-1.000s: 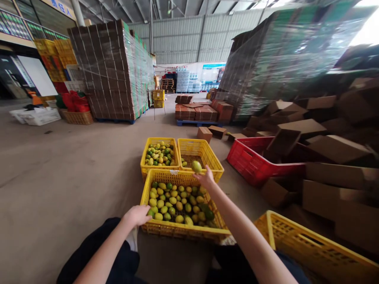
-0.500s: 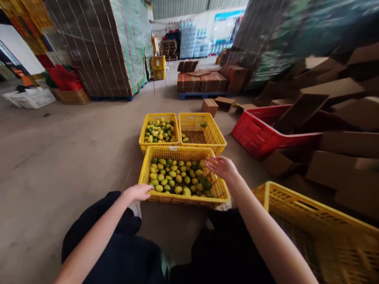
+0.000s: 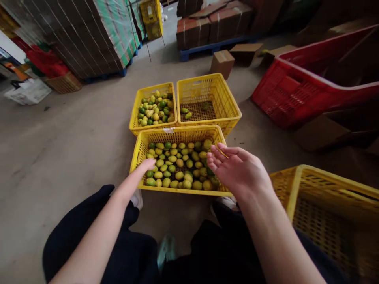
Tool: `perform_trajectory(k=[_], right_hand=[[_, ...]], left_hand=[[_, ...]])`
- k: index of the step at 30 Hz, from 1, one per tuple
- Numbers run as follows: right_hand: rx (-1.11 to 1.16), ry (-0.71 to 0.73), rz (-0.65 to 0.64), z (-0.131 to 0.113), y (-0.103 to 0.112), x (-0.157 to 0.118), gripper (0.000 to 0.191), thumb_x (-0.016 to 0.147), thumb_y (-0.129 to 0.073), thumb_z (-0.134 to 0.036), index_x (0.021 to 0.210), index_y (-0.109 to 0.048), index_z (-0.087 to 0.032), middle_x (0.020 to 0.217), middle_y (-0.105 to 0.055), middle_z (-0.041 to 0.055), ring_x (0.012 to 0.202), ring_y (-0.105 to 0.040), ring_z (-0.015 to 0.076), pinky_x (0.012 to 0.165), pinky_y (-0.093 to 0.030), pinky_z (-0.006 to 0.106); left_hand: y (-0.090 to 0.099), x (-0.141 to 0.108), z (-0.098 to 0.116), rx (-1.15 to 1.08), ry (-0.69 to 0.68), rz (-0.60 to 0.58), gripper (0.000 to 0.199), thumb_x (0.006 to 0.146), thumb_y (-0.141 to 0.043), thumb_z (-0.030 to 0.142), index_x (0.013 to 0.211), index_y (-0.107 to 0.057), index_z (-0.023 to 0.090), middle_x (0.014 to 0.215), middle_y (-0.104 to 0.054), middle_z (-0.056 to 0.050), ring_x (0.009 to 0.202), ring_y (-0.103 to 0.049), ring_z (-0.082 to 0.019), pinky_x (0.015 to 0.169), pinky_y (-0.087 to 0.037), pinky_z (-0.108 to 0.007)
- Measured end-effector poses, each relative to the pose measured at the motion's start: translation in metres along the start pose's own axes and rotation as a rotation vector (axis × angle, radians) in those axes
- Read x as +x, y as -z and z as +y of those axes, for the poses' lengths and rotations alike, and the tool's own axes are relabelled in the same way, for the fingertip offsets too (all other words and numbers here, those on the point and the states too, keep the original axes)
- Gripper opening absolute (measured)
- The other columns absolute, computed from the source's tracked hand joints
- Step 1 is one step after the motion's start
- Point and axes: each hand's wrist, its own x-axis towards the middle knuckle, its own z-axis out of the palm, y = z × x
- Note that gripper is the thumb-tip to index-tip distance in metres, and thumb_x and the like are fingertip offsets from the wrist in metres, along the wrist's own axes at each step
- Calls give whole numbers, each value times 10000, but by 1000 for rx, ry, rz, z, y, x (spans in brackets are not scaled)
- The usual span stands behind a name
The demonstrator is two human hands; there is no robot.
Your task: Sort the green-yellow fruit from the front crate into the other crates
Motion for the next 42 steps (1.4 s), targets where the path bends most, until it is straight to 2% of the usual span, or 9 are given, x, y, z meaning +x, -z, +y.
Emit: perform_trajectory(k=[4, 8, 14, 20, 25, 30, 33, 37, 42], right_hand=[[9, 18, 70, -3, 7, -3, 126, 671, -588, -143, 789, -609, -181, 826, -651, 53, 726, -628, 149, 659, -561, 260], [-68, 38, 149, -12, 22, 2, 135, 737, -526, -133, 793, -613, -220, 869, -646, 69, 787, -640, 167, 748, -575, 295], [-142, 74, 250, -19, 30, 9, 181, 799, -462, -152, 792, -612, -252, 893, -640, 86, 825, -633, 187, 786, -576, 322], [-53, 21, 144, -10, 7, 7, 133, 759, -484, -112, 766, -572, -211, 773, -609, 46, 668, -605, 129, 645, -555, 237], [-24, -12, 111, 9, -9, -5, 127, 736, -463, -94, 761, -552, -182, 671, -595, 25, 588, -581, 113, 557, -506, 210], [-98, -88, 51, 33, -20, -8, 128, 690, -461, -89, 747, -537, -175, 595, -587, 17, 532, -551, 123, 521, -474, 224], [-132, -90, 91, 42, -22, -1, 129, 686, -455, -79, 731, -530, -174, 574, -581, 15, 510, -541, 118, 510, -457, 214], [-230, -113, 99, 55, -11, 18, 115, 686, -477, -86, 715, -527, -185, 572, -576, 12, 502, -543, 123, 519, -462, 227], [-670, -50, 107, 87, 19, 46, 59, 712, -474, -169, 681, -508, -206, 606, -575, 19, 531, -551, 133, 583, -494, 258]], left_hand=[[-31, 46, 9, 58, 178, -29, 344, 902, -555, 346, 1202, -558, 178, 1260, -549, -101, 1104, -556, -224, 938, -470, -464], [-53, 78, 12, 35, 285, -28, 380, 901, -529, 350, 1207, -555, 126, 1319, -508, -162, 1270, -410, -311, 1033, -320, -536], [-59, 88, 17, -134, 347, -23, 391, 867, -516, 264, 1216, -527, 89, 1353, -473, -247, 1311, -312, -382, 1031, -207, -569], [-9, 41, 16, -400, 357, 147, 425, 896, -476, 341, 1189, -509, 35, 1372, -424, -277, 1327, -260, -400, 1070, -161, -562], [66, -25, 21, -772, 232, 250, 446, 980, -235, 393, 1224, -487, 117, 1267, -563, -156, 1165, -510, -216, 1005, -389, -364], [126, -115, 64, -2014, -78, 240, 388, 901, -455, 470, 1090, -570, 151, 1010, -658, -89, 886, -628, -152, 843, -521, -301], [138, -156, 94, -2388, -141, 89, 459, 869, -464, 515, 1006, -599, 99, 874, -656, -93, 771, -629, -143, 739, -552, -264], [132, -175, 105, -2620, -95, -46, 380, 873, -469, 446, 982, -607, 109, 789, -637, -64, 661, -609, -114, 616, -555, -237], [136, -174, 78, -2739, 96, 91, 319, 867, -500, 413, 902, -593, 110, 745, -632, -61, 653, -626, -124, 580, -559, -235]])
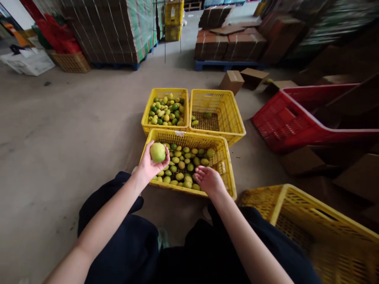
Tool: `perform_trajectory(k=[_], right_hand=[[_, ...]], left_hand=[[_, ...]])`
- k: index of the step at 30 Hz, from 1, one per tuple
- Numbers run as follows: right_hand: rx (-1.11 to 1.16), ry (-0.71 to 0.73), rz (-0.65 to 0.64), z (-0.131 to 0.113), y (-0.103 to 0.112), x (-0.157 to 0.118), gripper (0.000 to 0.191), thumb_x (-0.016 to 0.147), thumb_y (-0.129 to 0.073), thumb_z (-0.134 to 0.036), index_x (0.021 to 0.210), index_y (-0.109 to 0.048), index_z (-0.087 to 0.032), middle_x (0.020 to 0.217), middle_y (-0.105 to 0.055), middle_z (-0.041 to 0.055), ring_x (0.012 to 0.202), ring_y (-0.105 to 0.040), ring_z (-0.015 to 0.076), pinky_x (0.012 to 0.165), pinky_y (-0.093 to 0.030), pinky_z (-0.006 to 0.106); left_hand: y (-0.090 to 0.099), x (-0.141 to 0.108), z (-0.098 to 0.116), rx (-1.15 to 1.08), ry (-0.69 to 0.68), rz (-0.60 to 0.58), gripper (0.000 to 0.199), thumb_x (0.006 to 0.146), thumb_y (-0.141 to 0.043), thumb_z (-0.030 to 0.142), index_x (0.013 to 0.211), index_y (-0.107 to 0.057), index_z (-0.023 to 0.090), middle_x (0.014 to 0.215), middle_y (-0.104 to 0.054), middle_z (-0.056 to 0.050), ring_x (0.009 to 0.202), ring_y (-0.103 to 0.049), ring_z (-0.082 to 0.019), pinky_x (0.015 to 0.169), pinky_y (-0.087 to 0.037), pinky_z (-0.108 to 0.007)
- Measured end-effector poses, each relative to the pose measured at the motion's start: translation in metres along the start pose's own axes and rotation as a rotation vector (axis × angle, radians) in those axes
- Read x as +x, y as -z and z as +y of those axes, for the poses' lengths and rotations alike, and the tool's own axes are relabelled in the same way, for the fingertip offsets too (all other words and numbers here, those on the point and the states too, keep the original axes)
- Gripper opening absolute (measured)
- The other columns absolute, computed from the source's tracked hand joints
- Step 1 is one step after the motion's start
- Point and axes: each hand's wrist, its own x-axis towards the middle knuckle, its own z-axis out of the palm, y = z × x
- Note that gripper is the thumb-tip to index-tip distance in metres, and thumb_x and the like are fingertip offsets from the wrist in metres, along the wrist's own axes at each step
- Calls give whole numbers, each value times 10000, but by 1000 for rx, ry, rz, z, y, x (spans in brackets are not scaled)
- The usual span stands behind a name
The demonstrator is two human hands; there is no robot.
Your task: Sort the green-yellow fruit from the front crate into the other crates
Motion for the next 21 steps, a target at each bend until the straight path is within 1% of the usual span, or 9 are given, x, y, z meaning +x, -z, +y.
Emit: perform_trajectory(k=[4, 5, 7, 10, 12, 14, 16, 18, 21], right_hand=[[-365, 12, -3, 40, -16, 26, 74, 738, -483, -229, 711, -545, -200, 721, -617, 47, 615, -575, 163, 604, -486, 287], [-484, 23, -14, 48, -22, 35, 68, 729, -507, -225, 710, -564, -192, 767, -627, 67, 684, -591, 191, 633, -487, 307], [-724, 88, -38, 61, -34, 60, 33, 698, -554, -174, 701, -587, -178, 909, -636, 113, 922, -584, 267, 774, -476, 350], [-1017, 237, -100, 77, -52, 110, 156, 691, -539, -70, 791, -621, -158, 1208, -557, 172, 1250, -387, 338, 1003, -343, 406], [-1149, 309, -166, 87, -60, 147, 224, 703, -521, -31, 866, -632, -139, 1312, -493, 204, 1315, -302, 354, 1064, -259, 448], [-1229, 351, -223, 98, -67, 181, 253, 722, -515, -26, 913, -637, -137, 1310, -500, 212, 1318, -298, 360, 1083, -220, 486], [-1258, 373, -246, 109, -71, 210, 271, 758, -500, -49, 955, -644, -168, 1242, -553, 189, 1301, -324, 351, 1086, -218, 507], [-1248, 380, -238, 119, -75, 233, 273, 786, -485, -75, 969, -648, -194, 1153, -595, 171, 1284, -347, 344, 1083, -231, 514], [-1210, 376, -193, 129, -80, 258, 251, 780, -483, -71, 920, -655, -191, 1062, -616, 177, 1284, -339, 360, 1086, -213, 544]], left_hand=[[-12, -10, 29, 21, -147, 66, 313, 823, -558, 405, 917, -599, 109, 766, -638, -68, 668, -637, -138, 588, -561, -239], [-15, -15, 34, 3, -179, 77, 311, 815, -567, 401, 929, -601, 114, 777, -639, -66, 679, -640, -137, 600, -564, -238], [-17, -25, 41, -69, -214, 113, 291, 818, -562, 387, 945, -601, 128, 799, -638, -61, 704, -645, -131, 622, -568, -229], [-14, -37, 45, -173, -205, 128, 261, 840, -527, 379, 949, -597, 153, 832, -631, -62, 728, -649, -130, 640, -578, -231], [-8, -38, 48, -187, -188, 152, 264, 841, -520, 396, 944, -599, 166, 841, -627, -63, 725, -650, -132, 643, -584, -235], [-2, -35, 52, -178, -183, 222, 258, 839, -517, 405, 931, -600, 179, 834, -624, -61, 720, -651, -131, 645, -587, -230], [2, -30, 57, -176, -202, 306, 245, 843, -505, 400, 925, -601, 190, 834, -623, -61, 717, -651, -131, 645, -587, -226], [4, -26, 63, -191, -225, 379, 247, 848, -483, 401, 923, -603, 199, 836, -620, -67, 701, -648, -135, 626, -586, -228], [3, -24, 68, -216, -217, 440, 269, 849, -455, 427, 897, -606, 211, 826, -610, -72, 662, -639, -134, 589, -581, -229]])
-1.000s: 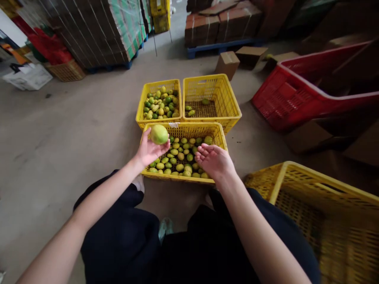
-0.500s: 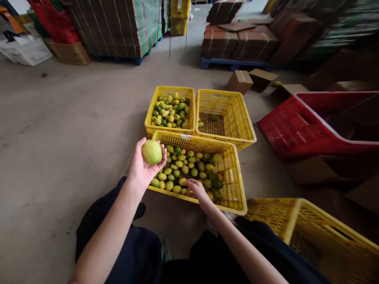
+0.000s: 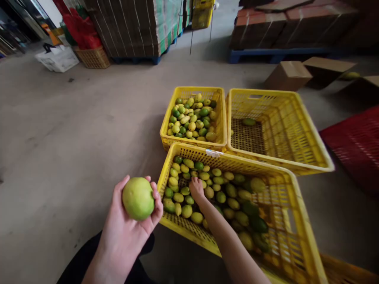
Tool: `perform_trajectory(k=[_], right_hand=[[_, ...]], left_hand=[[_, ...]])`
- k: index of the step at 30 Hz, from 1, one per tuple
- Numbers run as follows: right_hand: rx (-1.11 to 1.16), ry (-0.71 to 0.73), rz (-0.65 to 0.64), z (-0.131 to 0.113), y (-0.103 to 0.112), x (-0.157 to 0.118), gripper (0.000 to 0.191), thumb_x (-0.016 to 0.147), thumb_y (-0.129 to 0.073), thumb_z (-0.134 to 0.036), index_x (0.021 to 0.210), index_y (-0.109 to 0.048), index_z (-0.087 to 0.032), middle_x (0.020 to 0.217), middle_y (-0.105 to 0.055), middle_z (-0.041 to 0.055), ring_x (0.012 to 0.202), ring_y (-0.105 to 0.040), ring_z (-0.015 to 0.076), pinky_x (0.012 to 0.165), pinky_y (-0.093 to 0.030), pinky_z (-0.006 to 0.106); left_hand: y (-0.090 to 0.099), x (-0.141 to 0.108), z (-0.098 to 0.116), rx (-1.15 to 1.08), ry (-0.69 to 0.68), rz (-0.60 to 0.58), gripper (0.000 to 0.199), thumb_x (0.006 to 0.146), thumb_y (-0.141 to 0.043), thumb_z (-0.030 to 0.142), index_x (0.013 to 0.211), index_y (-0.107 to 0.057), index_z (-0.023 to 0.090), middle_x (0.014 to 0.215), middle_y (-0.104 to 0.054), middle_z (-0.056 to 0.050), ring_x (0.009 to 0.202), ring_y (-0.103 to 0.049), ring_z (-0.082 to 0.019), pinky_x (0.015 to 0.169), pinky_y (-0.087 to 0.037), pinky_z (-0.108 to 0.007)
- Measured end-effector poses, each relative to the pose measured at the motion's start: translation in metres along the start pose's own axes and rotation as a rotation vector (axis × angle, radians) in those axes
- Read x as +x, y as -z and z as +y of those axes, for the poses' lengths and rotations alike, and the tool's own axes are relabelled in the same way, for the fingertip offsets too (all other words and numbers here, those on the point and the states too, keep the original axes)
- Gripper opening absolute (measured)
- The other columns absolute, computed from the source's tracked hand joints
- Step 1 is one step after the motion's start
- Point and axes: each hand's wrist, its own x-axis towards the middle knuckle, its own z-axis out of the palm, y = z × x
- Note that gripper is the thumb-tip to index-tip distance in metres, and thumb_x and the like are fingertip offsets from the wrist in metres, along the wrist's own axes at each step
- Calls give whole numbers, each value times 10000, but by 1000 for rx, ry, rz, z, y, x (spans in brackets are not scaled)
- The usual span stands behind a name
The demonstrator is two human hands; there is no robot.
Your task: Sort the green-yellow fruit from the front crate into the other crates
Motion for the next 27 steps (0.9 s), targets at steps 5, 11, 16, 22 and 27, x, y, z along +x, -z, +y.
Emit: perform_trajectory(k=[5, 11, 16, 22, 27], right_hand=[[-17, -26, 23, 4, -4, 15, 249, 745, -488, -13, 784, -652, -197, 1009, -624, 180, 1269, -349, 381, 1082, -180, 571], [-170, 92, 39, -24, 27, -17, 160, 772, -575, -97, 887, -656, -172, 1170, -595, 183, 1261, -362, 379, 1088, -177, 529], [-374, 278, 171, -83, 98, -75, 223, 848, -564, -251, 1042, -633, -166, 1229, -568, 172, 1184, -452, 350, 1011, -312, 500], [-263, 548, 476, -146, 188, -177, 330, 870, -542, -412, 1089, -617, -177, 1029, -662, 136, 982, -594, 303, 843, -477, 441], [269, 517, 533, -160, 207, -253, 386, 798, -632, -492, 1072, -582, -225, 920, -694, 61, 822, -658, 235, 763, -530, 378]], left_hand=[[-2, 5, -1, 50, 18, 17, 251, 840, -481, 427, 877, -602, 211, 822, -612, -71, 666, -642, -137, 602, -583, -239], [3, 12, 6, -35, 23, -59, 224, 844, -545, 341, 957, -599, 155, 859, -640, -79, 735, -658, -153, 640, -583, -270], [6, 2, 14, -79, -53, -194, 282, 825, -569, 387, 930, -598, 127, 812, -650, -73, 693, -651, -157, 628, -577, -280], [9, -21, -11, 62, -166, -380, 378, 834, -477, 411, 953, -592, 71, 827, -671, -145, 739, -671, -227, 646, -580, -332], [9, -30, -43, 282, -235, -638, 257, 807, -482, 222, 972, -602, 65, 854, -691, -127, 771, -685, -211, 748, -569, -344]])
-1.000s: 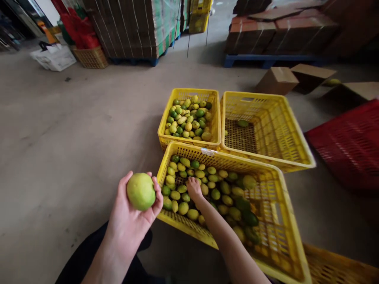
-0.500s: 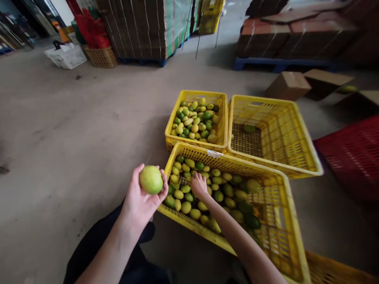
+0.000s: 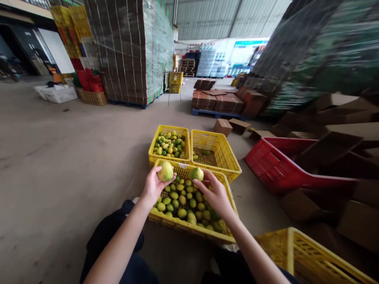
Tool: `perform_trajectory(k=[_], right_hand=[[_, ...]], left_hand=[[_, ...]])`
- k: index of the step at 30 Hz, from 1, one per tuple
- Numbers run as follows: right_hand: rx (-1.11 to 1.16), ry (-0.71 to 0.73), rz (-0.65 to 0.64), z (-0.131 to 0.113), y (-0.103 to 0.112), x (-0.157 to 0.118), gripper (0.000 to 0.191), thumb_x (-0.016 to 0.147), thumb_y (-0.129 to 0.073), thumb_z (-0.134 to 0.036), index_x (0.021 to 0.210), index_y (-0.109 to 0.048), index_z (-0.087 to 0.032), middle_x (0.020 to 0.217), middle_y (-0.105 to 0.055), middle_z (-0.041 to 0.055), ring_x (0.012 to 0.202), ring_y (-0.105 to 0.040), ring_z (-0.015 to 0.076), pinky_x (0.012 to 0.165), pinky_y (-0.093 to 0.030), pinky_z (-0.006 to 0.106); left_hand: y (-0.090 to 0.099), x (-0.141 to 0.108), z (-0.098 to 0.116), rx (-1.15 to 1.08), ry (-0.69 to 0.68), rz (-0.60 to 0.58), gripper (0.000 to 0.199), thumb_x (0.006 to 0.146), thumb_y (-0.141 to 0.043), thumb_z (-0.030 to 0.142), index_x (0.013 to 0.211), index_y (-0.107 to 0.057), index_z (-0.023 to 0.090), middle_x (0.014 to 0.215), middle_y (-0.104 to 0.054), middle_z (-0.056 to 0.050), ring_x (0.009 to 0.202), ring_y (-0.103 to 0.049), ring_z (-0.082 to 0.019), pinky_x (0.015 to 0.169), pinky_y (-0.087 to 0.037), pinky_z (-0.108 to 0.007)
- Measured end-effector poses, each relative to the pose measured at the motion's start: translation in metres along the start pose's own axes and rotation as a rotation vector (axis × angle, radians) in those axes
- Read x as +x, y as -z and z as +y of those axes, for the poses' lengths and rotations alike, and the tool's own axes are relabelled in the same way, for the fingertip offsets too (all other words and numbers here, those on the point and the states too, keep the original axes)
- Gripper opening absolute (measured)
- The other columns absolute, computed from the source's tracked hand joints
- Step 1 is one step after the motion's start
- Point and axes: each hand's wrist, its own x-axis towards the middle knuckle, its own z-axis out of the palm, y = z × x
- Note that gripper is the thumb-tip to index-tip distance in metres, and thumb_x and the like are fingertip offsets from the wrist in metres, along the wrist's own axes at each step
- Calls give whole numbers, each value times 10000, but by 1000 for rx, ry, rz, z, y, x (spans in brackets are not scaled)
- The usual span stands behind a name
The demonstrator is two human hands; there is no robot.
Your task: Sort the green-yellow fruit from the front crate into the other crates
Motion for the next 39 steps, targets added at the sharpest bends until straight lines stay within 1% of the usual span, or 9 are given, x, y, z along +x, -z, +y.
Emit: perform_trajectory(k=[3, 6, 10, 13, 18, 20, 26, 29, 39], right_hand=[[284, -65, 62, -7, 4, -13, 384, 770, -660, -501, 1013, -562, -220, 922, -705, 61, 837, -673, 227, 744, -550, 354], [357, -69, 98, -3, 3, -16, 390, 730, -706, -483, 984, -566, -222, 897, -703, 54, 816, -676, 221, 732, -565, 354], [274, -44, 121, 4, 9, -23, 389, 720, -729, -431, 1012, -576, -224, 899, -693, 54, 838, -674, 228, 738, -573, 365], [150, 9, 191, 6, 19, -31, 398, 734, -725, -400, 1054, -573, -220, 944, -682, 61, 845, -662, 219, 742, -572, 365], [49, 42, 251, 7, 26, -36, 401, 749, -716, -383, 1086, -573, -221, 1000, -671, 60, 880, -644, 209, 759, -567, 352], [72, 18, 248, 9, 24, -35, 403, 741, -721, -388, 1077, -575, -220, 1006, -671, 60, 877, -647, 209, 748, -569, 348], [170, -70, 190, 14, 11, -32, 415, 720, -735, -418, 1046, -577, -214, 933, -684, 59, 849, -660, 217, 706, -567, 345], [185, -66, 165, 11, 5, -32, 406, 721, -737, -414, 1038, -583, -214, 938, -687, 61, 854, -660, 217, 698, -560, 336], [190, 10, 285, 3, 4, -29, 381, 739, -720, -391, 1053, -580, -229, 931, -669, 39, 807, -640, 192, 690, -552, 322]], left_hand=[[-5, -1, -14, 119, 9, -76, 254, 787, -552, 263, 961, -595, 83, 882, -684, -120, 792, -680, -215, 793, -552, -367], [-9, 2, -25, 323, -138, -124, 333, 731, -675, 288, 1006, -565, 136, 979, -654, -88, 879, -653, -205, 821, -527, -346], [-12, 5, -35, 665, -431, -266, 524, 640, -800, 272, 1082, -530, 190, 1126, -593, -69, 1004, -600, -187, 890, -481, -304], [-14, 6, -40, 816, -526, -351, 552, 645, -807, 280, 1112, -522, 213, 1172, -583, -76, 1051, -584, -204, 901, -476, -324], [-19, 5, -42, 1022, -732, -277, 518, 629, -821, 289, 1095, -604, 230, 1162, -613, -71, 1118, -547, -243, 1007, -392, -390], [-20, 6, -42, 996, -697, -246, 537, 614, -830, 301, 1105, -623, 236, 1179, -612, -71, 1101, -553, -244, 976, -411, -375], [-23, 11, -41, 397, -315, -217, 623, 623, -821, 323, 1176, -556, 210, 1156, -614, -58, 1048, -602, -195, 919, -463, -311], [-24, 10, -41, 272, -203, -193, 591, 601, -831, 340, 1111, -570, 196, 1080, -633, -44, 981, -624, -178, 902, -471, -313], [-13, 10, -46, 802, -335, -361, 628, 597, -836, 325, 1151, -568, 200, 1174, -611, -98, 1075, -595, -246, 946, -461, -382]])
